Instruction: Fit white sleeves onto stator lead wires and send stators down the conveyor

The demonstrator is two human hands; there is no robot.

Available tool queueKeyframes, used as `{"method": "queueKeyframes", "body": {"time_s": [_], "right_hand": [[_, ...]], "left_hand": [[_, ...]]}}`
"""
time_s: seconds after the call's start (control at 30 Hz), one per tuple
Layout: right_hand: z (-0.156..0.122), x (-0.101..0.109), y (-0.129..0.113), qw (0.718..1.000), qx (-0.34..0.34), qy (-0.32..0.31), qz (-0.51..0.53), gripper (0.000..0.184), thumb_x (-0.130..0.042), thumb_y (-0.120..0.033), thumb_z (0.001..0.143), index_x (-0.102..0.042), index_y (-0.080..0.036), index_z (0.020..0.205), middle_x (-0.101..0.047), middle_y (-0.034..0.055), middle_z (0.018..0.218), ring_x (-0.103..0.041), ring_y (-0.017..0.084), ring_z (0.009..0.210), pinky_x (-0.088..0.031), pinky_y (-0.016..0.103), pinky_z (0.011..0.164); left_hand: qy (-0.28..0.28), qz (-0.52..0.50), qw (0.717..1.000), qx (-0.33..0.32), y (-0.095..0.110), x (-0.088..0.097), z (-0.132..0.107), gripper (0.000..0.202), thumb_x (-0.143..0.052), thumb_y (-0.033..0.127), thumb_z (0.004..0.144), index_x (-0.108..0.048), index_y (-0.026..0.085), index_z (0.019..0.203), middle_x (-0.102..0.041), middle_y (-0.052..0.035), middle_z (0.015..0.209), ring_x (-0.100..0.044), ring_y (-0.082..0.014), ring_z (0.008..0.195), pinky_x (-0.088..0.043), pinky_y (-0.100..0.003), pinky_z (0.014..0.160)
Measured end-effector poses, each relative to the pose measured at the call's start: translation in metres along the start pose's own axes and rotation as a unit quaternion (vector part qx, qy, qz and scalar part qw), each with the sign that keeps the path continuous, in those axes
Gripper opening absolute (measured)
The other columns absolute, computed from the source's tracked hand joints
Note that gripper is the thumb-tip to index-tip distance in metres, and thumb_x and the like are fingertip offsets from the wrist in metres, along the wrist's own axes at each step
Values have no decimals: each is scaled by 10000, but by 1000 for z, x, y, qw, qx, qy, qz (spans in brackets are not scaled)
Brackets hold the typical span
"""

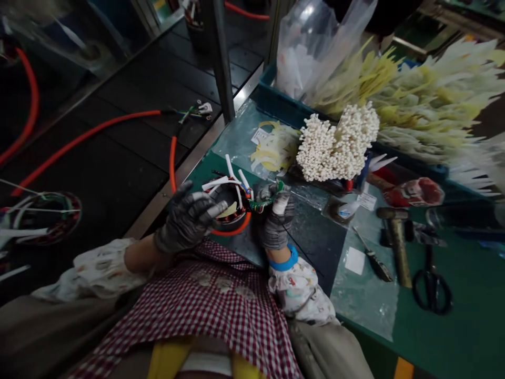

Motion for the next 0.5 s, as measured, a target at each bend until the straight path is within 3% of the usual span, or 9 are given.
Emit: {"method": "queueKeyframes", "body": {"time_s": [0.1,0.17,0.27,0.37,0.43,0.5], "right_hand": [[2,-2,-8,993,-32,59,101,466,-349,-647,1208,-544,-311,949,-467,-42,762,-501,169,600,-491,300,560],[2,-5,-15,987,-54,78,127,454,-418,-653,1185,-503,-309,902,-454,-42,755,-490,170,601,-487,304,557],[-2,-6,-23,990,-58,71,105,458,-455,-685,1161,-515,-307,909,-478,-37,750,-525,177,612,-516,322,581],[-9,-4,-31,999,-5,32,21,359,-554,-635,1153,-623,-310,1020,-643,-18,836,-651,195,707,-602,357,687],[-13,-7,-36,995,53,-20,-78,225,-646,-539,1137,-702,-321,1145,-755,3,964,-735,225,836,-651,395,799],[-17,-15,-38,973,107,-98,-177,174,-683,-429,1120,-756,-323,1237,-807,30,1049,-771,261,939,-672,425,873]], "left_hand": [[-60,2,997,-56,-5,-18,-21,456,-624,510,1143,-670,270,1529,-832,-81,1320,-724,-279,1326,-206,-508,1459],[-124,-23,990,-55,-10,-27,-26,470,-617,535,1137,-675,310,1546,-806,-84,1402,-688,-296,1408,-199,-541,1458],[-162,-32,986,-13,-7,-29,-27,372,-612,368,1146,-722,366,1501,-820,-61,1352,-690,-295,1420,-296,-565,1422],[-155,-6,986,53,0,-25,-31,448,-595,202,1126,-750,443,1471,-851,-28,1245,-744,-265,1344,-469,-502,1312],[-166,-39,983,63,2,-22,-36,500,-569,145,1107,-761,444,1459,-866,-31,1222,-785,-260,1269,-586,-457,1182],[-159,-135,976,55,-3,-15,-39,440,-586,164,1096,-800,423,1382,-877,-37,1224,-817,-273,1198,-662,-442,1052]]}}
Point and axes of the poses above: each hand's wrist, its own z-axis towards the middle knuckle, its own x-axis out of the back of the hand, y = z × x, the point moved 3 cm from there along z, towards the middle knuckle
